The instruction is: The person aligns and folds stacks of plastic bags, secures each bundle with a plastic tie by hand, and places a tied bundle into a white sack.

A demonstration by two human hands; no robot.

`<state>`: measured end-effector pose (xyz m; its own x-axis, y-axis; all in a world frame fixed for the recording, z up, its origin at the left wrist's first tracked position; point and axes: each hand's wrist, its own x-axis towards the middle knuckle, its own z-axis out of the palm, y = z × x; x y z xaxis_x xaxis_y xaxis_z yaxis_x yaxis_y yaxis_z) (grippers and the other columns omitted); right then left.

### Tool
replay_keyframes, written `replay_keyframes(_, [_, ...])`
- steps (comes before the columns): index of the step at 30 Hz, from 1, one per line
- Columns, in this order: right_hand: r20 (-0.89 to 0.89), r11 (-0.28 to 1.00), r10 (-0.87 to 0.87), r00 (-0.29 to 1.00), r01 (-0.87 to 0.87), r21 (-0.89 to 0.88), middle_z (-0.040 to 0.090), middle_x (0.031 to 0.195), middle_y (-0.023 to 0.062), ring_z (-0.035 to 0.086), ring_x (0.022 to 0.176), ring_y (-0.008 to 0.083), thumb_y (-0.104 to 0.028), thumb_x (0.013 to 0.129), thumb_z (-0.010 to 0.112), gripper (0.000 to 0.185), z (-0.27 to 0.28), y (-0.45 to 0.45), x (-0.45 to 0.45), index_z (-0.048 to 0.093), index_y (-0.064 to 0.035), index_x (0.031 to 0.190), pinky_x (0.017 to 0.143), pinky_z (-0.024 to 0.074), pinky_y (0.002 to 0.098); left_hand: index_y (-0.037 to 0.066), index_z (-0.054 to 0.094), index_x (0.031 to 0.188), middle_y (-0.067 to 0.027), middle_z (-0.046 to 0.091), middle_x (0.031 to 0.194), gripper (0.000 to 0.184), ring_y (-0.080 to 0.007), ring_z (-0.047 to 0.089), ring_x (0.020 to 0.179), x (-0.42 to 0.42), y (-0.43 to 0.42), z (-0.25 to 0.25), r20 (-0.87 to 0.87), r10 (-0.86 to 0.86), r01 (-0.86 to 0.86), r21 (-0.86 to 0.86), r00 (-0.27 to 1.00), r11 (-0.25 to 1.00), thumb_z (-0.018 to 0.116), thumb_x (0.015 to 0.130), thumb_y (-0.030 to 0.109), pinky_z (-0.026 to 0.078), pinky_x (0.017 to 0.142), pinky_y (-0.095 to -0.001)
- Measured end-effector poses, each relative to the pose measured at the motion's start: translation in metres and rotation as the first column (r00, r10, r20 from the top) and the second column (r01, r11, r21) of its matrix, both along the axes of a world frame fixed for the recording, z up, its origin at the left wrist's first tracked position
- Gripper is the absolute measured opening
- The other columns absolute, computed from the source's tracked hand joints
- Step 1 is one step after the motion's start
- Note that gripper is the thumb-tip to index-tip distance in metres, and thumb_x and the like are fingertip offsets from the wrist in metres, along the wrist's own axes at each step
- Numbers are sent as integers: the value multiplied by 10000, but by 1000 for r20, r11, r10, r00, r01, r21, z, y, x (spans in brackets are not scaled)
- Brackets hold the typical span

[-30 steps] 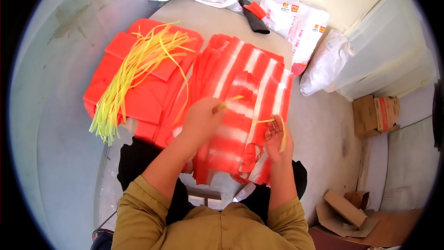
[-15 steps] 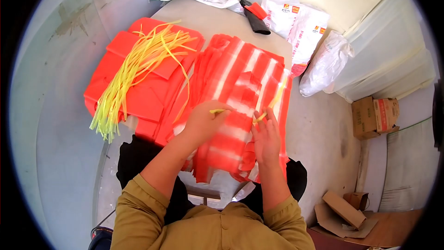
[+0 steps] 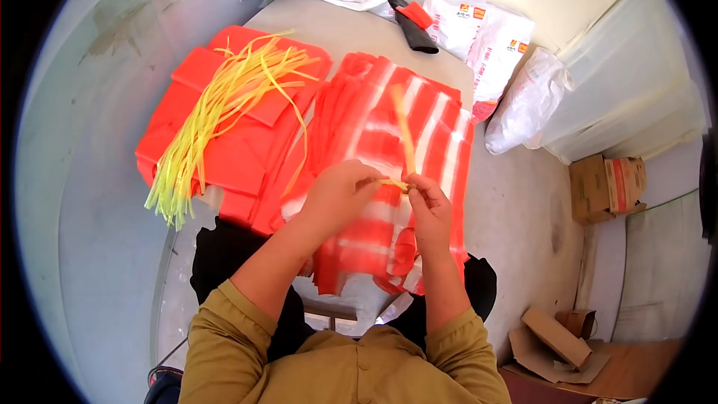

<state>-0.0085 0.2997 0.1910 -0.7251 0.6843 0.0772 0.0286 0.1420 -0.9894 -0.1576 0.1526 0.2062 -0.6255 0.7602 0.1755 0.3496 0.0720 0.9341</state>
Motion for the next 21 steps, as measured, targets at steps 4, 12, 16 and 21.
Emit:
replay_keyframes(4, [30, 977, -184, 983, 186, -102, 703, 1066, 51, 639, 949, 123, -28, 1028, 594, 190, -5, 12, 0, 678, -4, 1196, 907, 517, 280, -4, 730, 1025, -114, 677, 907, 125, -220, 656, 831, 0, 2, -5, -13, 116, -115, 16, 993, 993, 704, 915, 51, 510, 742, -331])
replay_keyframes(12, [-111, 950, -281, 953, 260, -175, 701, 1093, 67, 641, 920, 123, -31, 1037, 582, 164, -14, 42, 22, 673, -11, 1172, 884, 534, 283, 12, 741, 1007, -85, 663, 945, 94, -185, 648, 845, -13, -2, -13, 85, 244, -247, 29, 966, 969, 713, 923, 43, 507, 758, -298])
replay_keyframes(16, [-74, 937, -304, 950, 284, -202, 694, 1137, 75, 646, 953, 130, -38, 1042, 571, 205, -11, 42, 26, 662, -11, 1223, 903, 538, 294, 7, 744, 1022, -88, 683, 980, 105, -184, 663, 884, -11, -4, -10, 57, 181, -182, 17, 982, 983, 714, 930, 46, 517, 786, -293])
replay_keyframes(21, [-132, 989, -74, 989, 55, -136, 686, 1186, 79, 641, 1042, 143, -68, 1059, 543, 272, 21, 12, 5, 644, -9, 1305, 964, 521, 318, 7, 742, 1071, -96, 701, 1017, 140, -189, 679, 922, -9, 1, -14, 62, 103, -106, 47, 993, 993, 698, 940, 33, 526, 809, -293])
